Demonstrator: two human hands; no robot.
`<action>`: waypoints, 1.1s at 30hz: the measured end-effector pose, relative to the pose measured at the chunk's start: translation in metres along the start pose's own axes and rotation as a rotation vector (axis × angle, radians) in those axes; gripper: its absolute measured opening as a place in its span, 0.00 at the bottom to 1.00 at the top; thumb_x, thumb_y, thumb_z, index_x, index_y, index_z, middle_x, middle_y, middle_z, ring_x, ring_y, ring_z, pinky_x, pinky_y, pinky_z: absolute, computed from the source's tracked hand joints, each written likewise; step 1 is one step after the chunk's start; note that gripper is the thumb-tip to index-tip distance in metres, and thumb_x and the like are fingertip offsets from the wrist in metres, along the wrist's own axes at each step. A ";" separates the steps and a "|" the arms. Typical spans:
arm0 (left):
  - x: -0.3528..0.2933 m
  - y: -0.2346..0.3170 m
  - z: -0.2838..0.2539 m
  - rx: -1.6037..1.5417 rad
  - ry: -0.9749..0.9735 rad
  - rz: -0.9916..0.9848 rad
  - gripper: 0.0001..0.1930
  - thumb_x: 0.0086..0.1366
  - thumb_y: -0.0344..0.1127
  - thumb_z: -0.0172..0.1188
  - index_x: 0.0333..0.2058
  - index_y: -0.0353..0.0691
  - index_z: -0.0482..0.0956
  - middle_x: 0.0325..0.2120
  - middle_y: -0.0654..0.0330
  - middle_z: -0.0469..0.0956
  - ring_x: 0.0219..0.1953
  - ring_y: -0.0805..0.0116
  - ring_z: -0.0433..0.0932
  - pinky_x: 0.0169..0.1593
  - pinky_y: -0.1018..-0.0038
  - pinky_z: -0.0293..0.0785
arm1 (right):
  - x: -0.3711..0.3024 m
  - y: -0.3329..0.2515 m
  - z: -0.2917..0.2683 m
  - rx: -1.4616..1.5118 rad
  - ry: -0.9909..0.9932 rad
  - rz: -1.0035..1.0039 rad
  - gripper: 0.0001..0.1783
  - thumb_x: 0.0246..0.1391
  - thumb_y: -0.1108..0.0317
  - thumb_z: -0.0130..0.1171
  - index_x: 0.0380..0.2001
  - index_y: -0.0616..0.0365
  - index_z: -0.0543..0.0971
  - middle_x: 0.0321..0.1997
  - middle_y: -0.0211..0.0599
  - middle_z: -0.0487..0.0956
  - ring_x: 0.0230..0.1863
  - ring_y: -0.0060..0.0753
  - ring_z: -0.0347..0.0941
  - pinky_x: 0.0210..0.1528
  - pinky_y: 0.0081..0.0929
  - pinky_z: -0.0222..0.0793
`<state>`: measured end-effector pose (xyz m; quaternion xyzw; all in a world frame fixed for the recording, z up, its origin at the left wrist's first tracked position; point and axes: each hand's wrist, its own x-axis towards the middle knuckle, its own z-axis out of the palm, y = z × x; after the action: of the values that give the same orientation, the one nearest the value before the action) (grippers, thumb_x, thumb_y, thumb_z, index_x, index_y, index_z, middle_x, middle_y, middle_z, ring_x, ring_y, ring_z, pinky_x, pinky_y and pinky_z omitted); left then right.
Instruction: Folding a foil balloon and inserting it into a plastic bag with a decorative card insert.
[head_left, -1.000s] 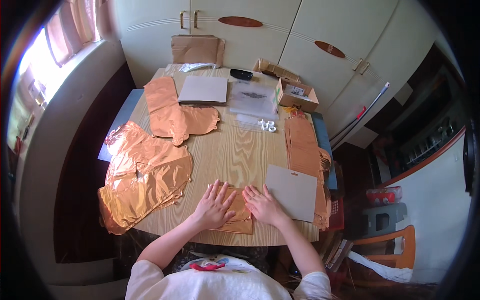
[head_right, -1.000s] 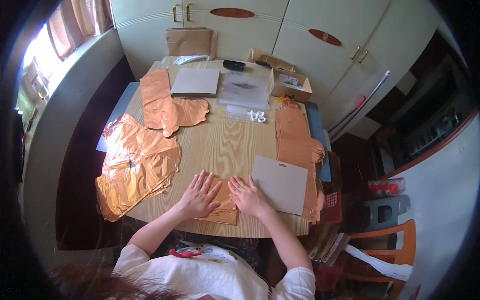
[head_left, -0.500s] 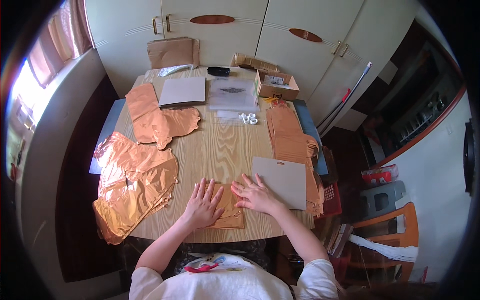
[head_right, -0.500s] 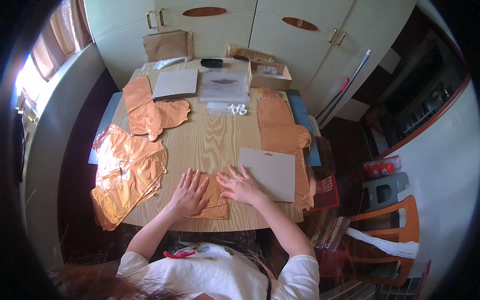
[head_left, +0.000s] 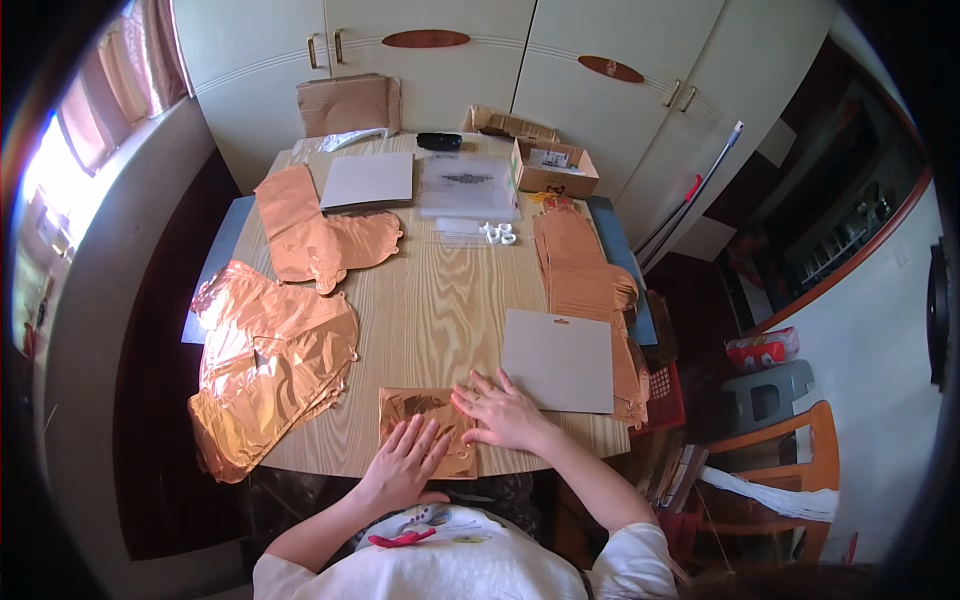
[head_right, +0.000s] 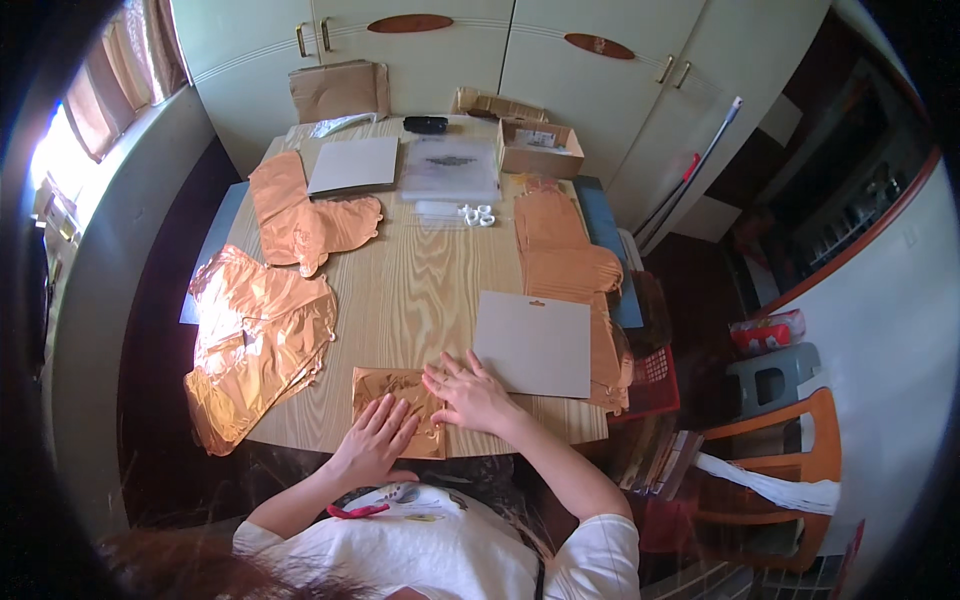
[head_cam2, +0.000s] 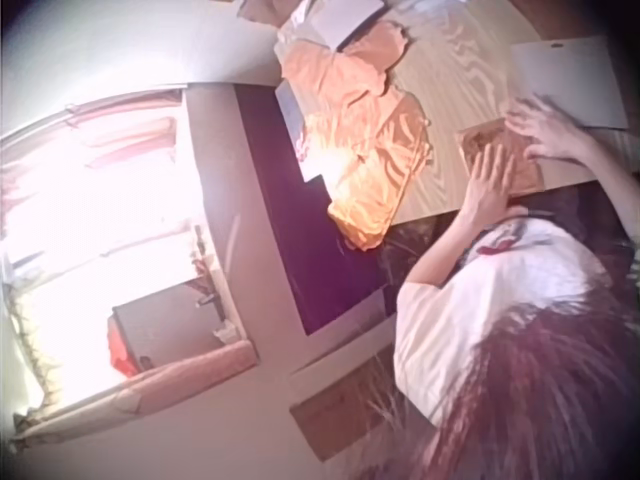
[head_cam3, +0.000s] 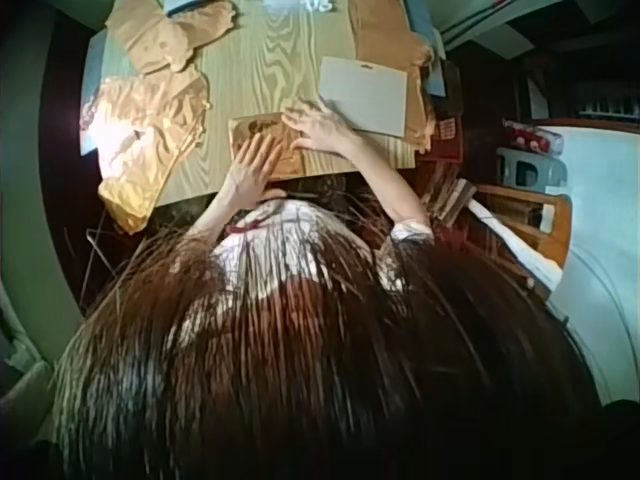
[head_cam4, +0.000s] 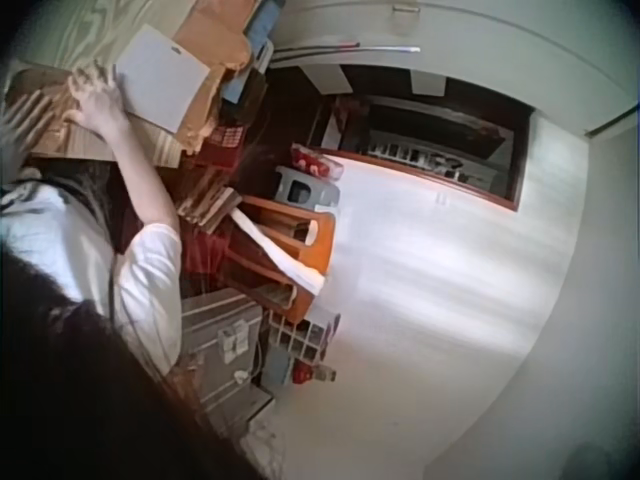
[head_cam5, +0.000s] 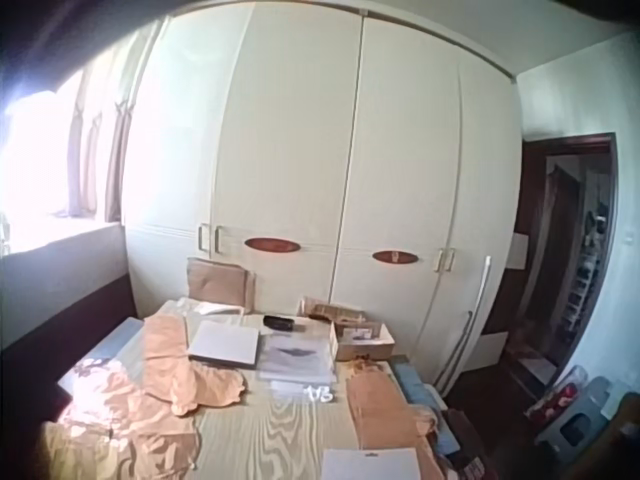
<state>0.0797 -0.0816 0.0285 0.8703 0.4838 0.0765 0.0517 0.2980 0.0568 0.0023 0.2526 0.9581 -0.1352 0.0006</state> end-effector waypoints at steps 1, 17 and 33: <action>-0.007 -0.001 0.006 0.063 0.008 0.022 0.32 0.66 0.53 0.52 0.61 0.37 0.65 0.60 0.45 0.67 0.65 0.42 0.62 0.67 0.50 0.55 | -0.002 -0.005 0.003 0.013 0.017 -0.016 0.41 0.55 0.38 0.54 0.66 0.51 0.65 0.72 0.31 0.60 0.75 0.43 0.46 0.73 0.60 0.38; -0.056 -0.023 -0.012 -1.988 0.091 -0.613 0.11 0.73 0.33 0.49 0.48 0.36 0.75 0.39 0.66 0.76 0.42 0.77 0.74 0.43 0.73 0.73 | -0.024 -0.038 -0.059 0.863 0.223 0.052 0.15 0.53 0.66 0.67 0.44 0.59 0.81 0.41 0.40 0.84 0.39 0.31 0.81 0.42 0.27 0.74; -0.055 -0.027 -0.016 -1.397 -0.029 -0.359 0.11 0.72 0.29 0.50 0.48 0.29 0.75 0.40 0.65 0.78 0.42 0.78 0.72 0.49 0.77 0.71 | -0.009 -0.036 -0.113 0.934 -0.220 0.153 0.12 0.56 0.63 0.64 0.38 0.60 0.85 0.29 0.33 0.85 0.30 0.18 0.77 0.37 0.20 0.72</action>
<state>0.0252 -0.1137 0.0349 0.5417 0.4568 0.3468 0.6145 0.2959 0.0521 0.1215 0.2797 0.7679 -0.5764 -0.0019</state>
